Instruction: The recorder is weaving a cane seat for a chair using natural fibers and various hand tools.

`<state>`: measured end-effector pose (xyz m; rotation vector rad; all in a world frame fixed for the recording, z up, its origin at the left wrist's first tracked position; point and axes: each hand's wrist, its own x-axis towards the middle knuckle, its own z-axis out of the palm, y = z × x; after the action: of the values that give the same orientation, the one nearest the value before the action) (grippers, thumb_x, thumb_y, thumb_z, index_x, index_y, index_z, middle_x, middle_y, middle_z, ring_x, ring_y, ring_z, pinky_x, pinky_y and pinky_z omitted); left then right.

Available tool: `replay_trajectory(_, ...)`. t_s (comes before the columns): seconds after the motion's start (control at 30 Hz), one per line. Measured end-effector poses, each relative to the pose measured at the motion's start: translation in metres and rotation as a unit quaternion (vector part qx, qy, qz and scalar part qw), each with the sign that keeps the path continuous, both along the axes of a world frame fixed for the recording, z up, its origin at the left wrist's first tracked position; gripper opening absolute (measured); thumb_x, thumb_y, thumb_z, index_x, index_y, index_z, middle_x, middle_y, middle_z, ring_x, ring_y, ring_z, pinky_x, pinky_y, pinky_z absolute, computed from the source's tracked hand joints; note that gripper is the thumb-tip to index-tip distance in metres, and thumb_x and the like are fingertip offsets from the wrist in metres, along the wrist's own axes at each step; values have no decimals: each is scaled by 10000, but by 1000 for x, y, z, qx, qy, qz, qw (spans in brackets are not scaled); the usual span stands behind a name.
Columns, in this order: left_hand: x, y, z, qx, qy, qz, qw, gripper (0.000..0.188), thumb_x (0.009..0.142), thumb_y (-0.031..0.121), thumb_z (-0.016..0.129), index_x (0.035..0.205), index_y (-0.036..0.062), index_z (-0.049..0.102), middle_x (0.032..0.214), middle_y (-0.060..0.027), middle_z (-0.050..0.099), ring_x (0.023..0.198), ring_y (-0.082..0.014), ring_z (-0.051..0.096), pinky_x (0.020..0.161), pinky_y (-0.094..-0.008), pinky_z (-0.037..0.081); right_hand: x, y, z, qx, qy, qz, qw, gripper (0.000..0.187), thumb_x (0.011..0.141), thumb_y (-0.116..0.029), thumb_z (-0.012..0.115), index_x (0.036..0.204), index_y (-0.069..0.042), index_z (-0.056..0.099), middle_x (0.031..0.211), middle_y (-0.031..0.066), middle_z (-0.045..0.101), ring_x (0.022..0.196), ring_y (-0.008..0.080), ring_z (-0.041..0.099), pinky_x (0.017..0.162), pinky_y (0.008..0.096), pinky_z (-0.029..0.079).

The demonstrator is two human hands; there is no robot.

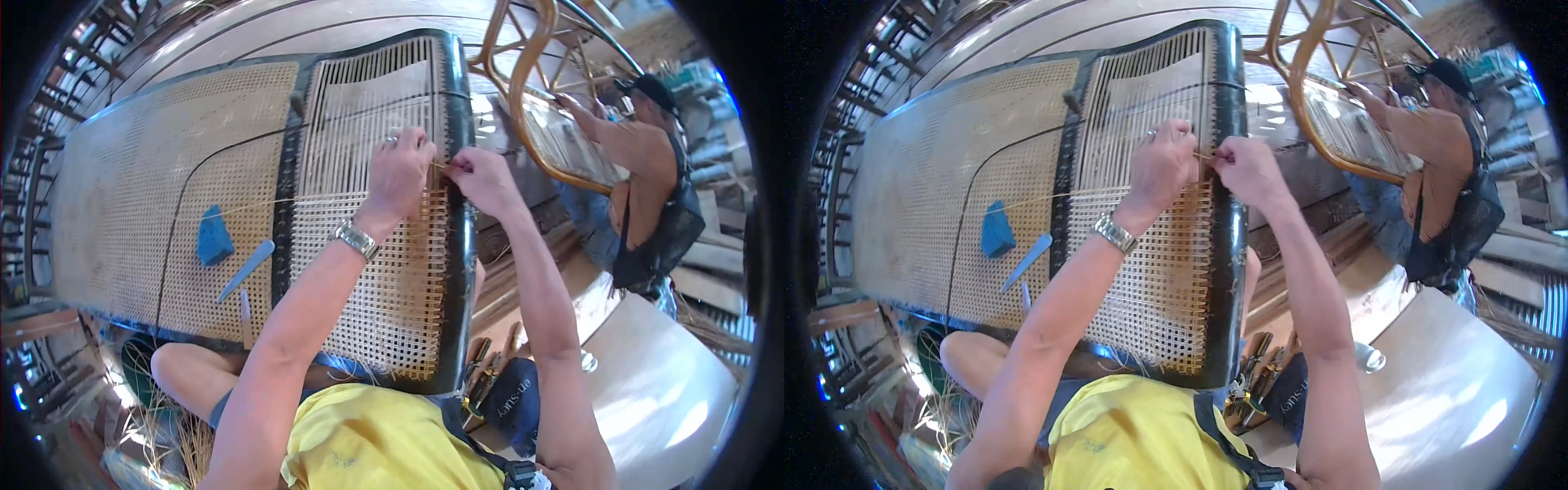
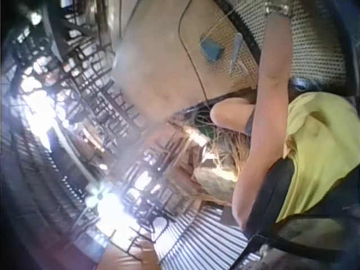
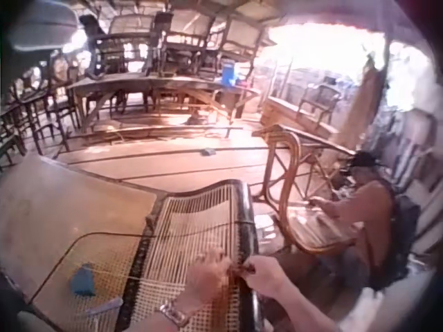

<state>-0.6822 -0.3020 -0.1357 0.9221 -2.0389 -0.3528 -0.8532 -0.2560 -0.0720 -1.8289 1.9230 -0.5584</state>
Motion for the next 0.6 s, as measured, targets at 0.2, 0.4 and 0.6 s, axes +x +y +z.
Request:
replay_trajectory(0.2, 13, 8, -9, 174, 125, 116, 970, 101, 940, 119, 686, 1018, 72, 646, 987, -80, 638, 859, -218, 651, 723, -346, 554, -15, 12, 15, 14, 16, -16, 1000, 181, 888, -184, 717, 914, -5, 700, 905, 186, 708, 890, 349, 685, 804, 441, 531)
replay_trajectory(0.4, 18, 37, -4, 417, 224, -11, 881, 215, 992, 179, 643, 1021, -6, 747, 774, -57, 746, 622, -117, 664, 595, -289, 533, -17, 22, 8, -14, -20, -12, 1000, 156, 890, -149, 715, 912, 2, 680, 866, 164, 689, 835, 330, 675, 764, 412, 531)
replay_trajectory(0.6, 11, 26, 5, 450, 150, -19, 880, 319, 1007, 213, 634, 1159, -55, 716, 792, -65, 750, 652, -102, 695, 617, -260, 538, -13, 29, 15, -51, -15, 9, 999, 129, 884, -107, 715, 917, 7, 665, 859, 160, 675, 793, 315, 670, 730, 395, 530)
